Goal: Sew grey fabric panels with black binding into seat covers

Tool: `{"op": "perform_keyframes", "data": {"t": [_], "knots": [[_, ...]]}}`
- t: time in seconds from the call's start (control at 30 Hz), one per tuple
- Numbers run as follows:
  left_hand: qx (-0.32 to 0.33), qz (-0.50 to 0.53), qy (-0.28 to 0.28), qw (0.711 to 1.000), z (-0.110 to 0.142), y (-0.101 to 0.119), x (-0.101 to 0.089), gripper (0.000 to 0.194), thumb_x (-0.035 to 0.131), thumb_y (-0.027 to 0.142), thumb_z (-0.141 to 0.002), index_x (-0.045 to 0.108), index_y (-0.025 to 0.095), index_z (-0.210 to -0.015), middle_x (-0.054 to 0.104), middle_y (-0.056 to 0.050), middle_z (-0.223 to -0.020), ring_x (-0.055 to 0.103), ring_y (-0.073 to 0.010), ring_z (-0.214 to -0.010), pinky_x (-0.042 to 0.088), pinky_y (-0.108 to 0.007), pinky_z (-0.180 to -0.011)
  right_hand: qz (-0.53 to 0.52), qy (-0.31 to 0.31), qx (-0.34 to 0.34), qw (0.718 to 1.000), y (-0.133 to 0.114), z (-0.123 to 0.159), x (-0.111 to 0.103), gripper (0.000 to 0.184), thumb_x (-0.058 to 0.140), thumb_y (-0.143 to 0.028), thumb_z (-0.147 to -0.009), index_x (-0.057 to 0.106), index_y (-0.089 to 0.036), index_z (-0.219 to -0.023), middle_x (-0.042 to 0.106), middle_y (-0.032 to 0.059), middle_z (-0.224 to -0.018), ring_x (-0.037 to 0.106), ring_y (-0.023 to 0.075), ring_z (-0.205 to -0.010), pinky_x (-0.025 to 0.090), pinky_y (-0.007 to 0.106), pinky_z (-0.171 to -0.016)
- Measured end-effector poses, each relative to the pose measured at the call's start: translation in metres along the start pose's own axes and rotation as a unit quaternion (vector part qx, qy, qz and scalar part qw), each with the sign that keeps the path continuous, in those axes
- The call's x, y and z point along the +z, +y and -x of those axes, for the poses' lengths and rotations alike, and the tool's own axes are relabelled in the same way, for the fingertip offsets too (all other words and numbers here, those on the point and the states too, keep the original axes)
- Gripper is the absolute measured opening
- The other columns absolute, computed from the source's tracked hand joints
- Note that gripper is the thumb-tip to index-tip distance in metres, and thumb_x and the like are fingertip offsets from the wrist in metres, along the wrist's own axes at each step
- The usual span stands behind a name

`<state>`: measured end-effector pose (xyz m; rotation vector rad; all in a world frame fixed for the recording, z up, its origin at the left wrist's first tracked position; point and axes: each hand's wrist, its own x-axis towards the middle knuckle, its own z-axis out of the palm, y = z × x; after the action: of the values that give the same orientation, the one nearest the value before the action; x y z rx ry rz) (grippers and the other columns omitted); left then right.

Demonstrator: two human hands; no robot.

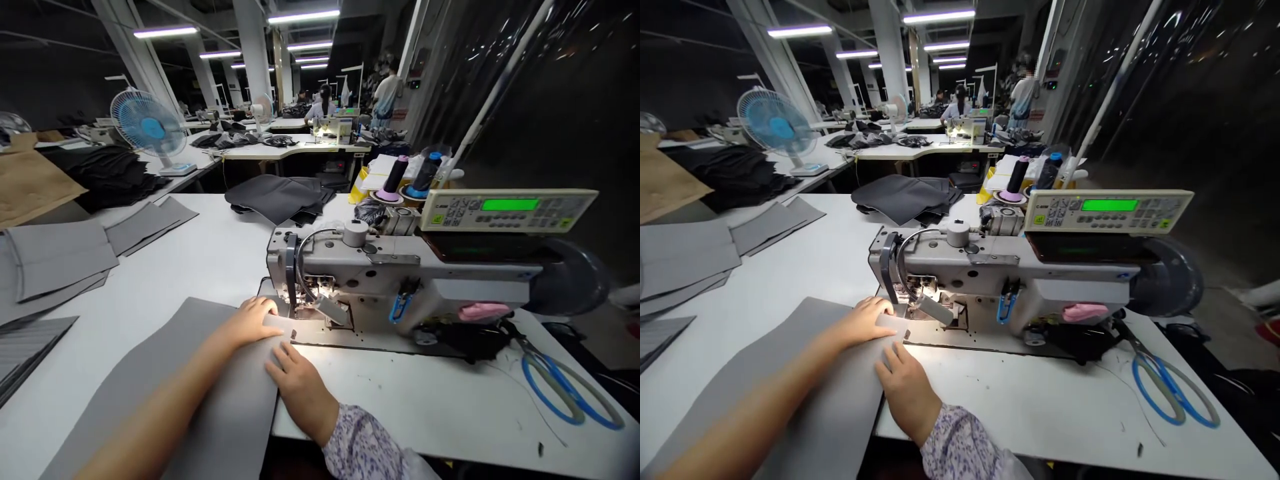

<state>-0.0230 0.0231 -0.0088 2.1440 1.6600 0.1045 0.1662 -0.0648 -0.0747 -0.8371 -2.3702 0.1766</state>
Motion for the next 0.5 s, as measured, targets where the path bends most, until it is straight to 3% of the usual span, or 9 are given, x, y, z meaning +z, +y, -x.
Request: {"op": "perform_keyframes", "data": {"t": [0.17,0.33,0.5], "knots": [[-0.009,0.059,-0.017,0.998,-0.011,-0.004,-0.006,0.023,0.061,0.046,-0.081,0.062,0.024,-0.085,0.068,-0.003,-0.105,0.061,-0.0244,-0.100,0.048,-0.034,-0.084,0.018,0.019,0.002,1.000,-0.001,0.004,0.006,0.023,0.053,0.003,-0.089,0.068,-0.011,-0.100,0.068,0.0157,-0.112,0.061,0.0290,-0.117,0.056,0.043,-0.100],[-0.037,0.100,-0.056,0.993,-0.016,-0.008,-0.005,0.029,0.059,0.050,-0.083,0.069,0.024,-0.091,0.072,-0.001,-0.098,0.065,-0.0224,-0.092,0.048,-0.032,-0.078,0.007,0.019,0.016,1.000,-0.002,0.003,0.008,0.029,0.049,0.005,-0.088,0.069,-0.010,-0.102,0.068,0.0169,-0.113,0.061,0.0292,-0.119,0.056,0.045,-0.101],[-0.039,0.095,-0.054,0.993,-0.018,-0.007,-0.004,0.033,0.057,0.052,-0.082,0.069,0.022,-0.087,0.073,-0.001,-0.093,0.066,-0.0222,-0.090,0.046,-0.030,-0.074,0.020,0.047,0.010,0.999,-0.004,0.003,0.008,0.027,0.048,0.003,-0.091,0.069,-0.008,-0.103,0.068,0.0175,-0.114,0.061,0.0298,-0.119,0.057,0.044,-0.101]]}}
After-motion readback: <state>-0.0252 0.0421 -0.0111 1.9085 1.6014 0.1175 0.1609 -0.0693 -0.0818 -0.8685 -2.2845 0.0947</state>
